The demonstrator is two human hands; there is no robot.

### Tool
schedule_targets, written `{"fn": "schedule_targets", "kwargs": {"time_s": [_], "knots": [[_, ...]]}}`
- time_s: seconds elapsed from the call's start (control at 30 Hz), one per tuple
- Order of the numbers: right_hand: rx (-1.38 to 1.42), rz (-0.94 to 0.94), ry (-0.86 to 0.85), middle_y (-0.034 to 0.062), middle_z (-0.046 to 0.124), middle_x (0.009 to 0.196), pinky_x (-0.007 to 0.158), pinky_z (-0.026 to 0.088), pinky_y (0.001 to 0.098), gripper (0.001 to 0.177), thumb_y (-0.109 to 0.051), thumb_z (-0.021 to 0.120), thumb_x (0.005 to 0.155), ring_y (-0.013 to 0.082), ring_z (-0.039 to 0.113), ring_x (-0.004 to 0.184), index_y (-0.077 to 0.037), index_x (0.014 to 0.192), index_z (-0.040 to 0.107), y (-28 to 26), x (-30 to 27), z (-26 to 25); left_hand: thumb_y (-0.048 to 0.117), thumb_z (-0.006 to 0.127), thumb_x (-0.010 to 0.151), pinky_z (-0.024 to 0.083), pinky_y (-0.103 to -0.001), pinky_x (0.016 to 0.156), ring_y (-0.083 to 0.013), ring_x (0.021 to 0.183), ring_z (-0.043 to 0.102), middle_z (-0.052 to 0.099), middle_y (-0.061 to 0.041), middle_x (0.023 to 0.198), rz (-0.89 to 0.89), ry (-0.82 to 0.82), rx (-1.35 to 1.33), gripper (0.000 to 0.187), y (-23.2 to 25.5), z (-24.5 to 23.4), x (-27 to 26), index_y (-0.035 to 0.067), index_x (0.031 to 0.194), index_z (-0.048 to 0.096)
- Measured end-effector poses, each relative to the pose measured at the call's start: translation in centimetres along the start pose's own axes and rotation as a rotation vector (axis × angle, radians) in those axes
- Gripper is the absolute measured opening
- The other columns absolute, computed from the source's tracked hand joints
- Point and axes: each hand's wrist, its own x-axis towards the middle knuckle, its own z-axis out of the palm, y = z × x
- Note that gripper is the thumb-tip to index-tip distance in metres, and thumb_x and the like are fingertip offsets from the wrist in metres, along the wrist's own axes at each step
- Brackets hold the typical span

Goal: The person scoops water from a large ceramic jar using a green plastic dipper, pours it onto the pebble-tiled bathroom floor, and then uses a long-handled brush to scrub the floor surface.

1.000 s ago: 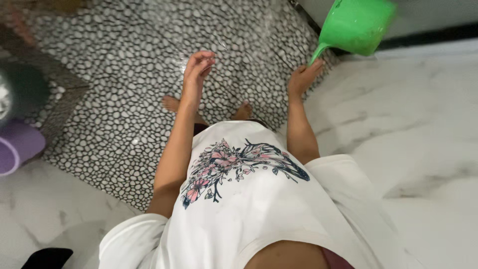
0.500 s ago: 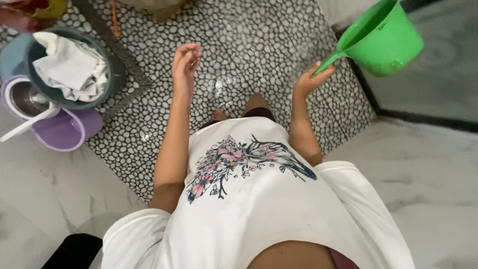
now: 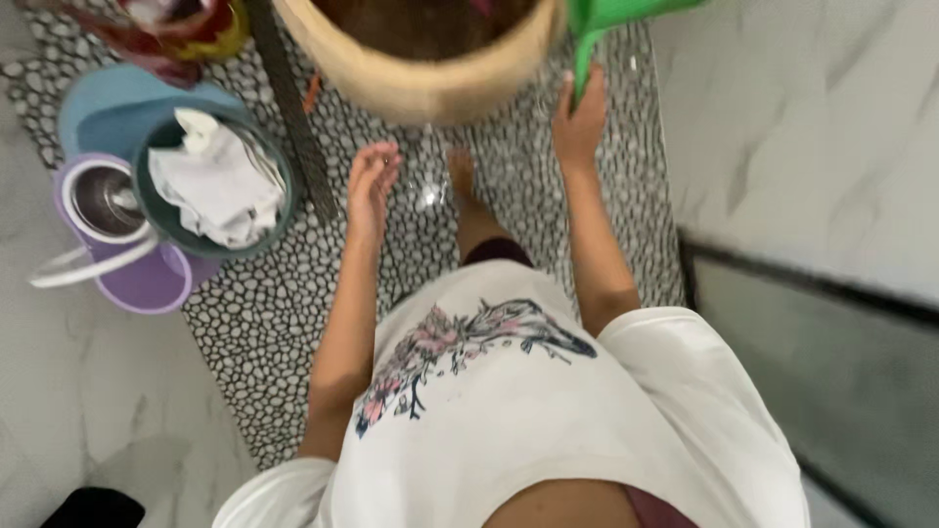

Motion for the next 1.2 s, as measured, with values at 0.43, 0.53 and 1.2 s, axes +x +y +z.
{"fn": "schedule_targets", "kwargs": {"time_s": [0.43, 0.53, 1.2], "knots": [[-0.659, 0.224, -1.289, 0.0157, 0.071, 0.124, 0.085, 0.056, 0.0487, 0.028, -0.021, 0.065, 0.095, 0.0309, 0.069, 0.112, -0.010, 0.119, 0.075, 5.8, 10.7, 32.2, 0.027, 0.057, 0.097, 0.042, -0.038, 0.116, -0.0246, 0.133, 0.056, 0.060, -0.011, 0.139, 0.086, 0.055, -0.008, 0.042, 5.7, 5.4, 13.7, 0.005, 0.133, 0.057], [-0.261, 0.237, -1.314, 0.0202, 0.073, 0.109, 0.074, 0.056, 0.0432, 0.040, -0.035, 0.075, 0.091, 0.0305, 0.071, 0.092, -0.002, 0.113, 0.073, 5.0, 8.0, 34.3, 0.027, 0.059, 0.099, 0.040, -0.039, 0.116, -0.0264, 0.133, 0.056, 0.060, -0.014, 0.141, 0.065, 0.072, -0.109, 0.043, 5.2, 4.0, 13.1, 0.004, 0.135, 0.056], [1.241, 0.917, -0.056, 0.0001, 0.057, 0.072, 0.039, 0.029, 0.0193, 0.053, -0.040, 0.066, 0.101, 0.0029, 0.039, 0.046, -0.009, 0.143, 0.057, -14.4, -0.1, 0.3, 0.031, 0.060, 0.101, 0.040, -0.041, 0.118, -0.0267, 0.133, 0.057, 0.059, -0.011, 0.140, -0.124, -0.521, -0.060, 0.041, 5.4, 2.4, 12.4, 0.009, 0.135, 0.056]]}}
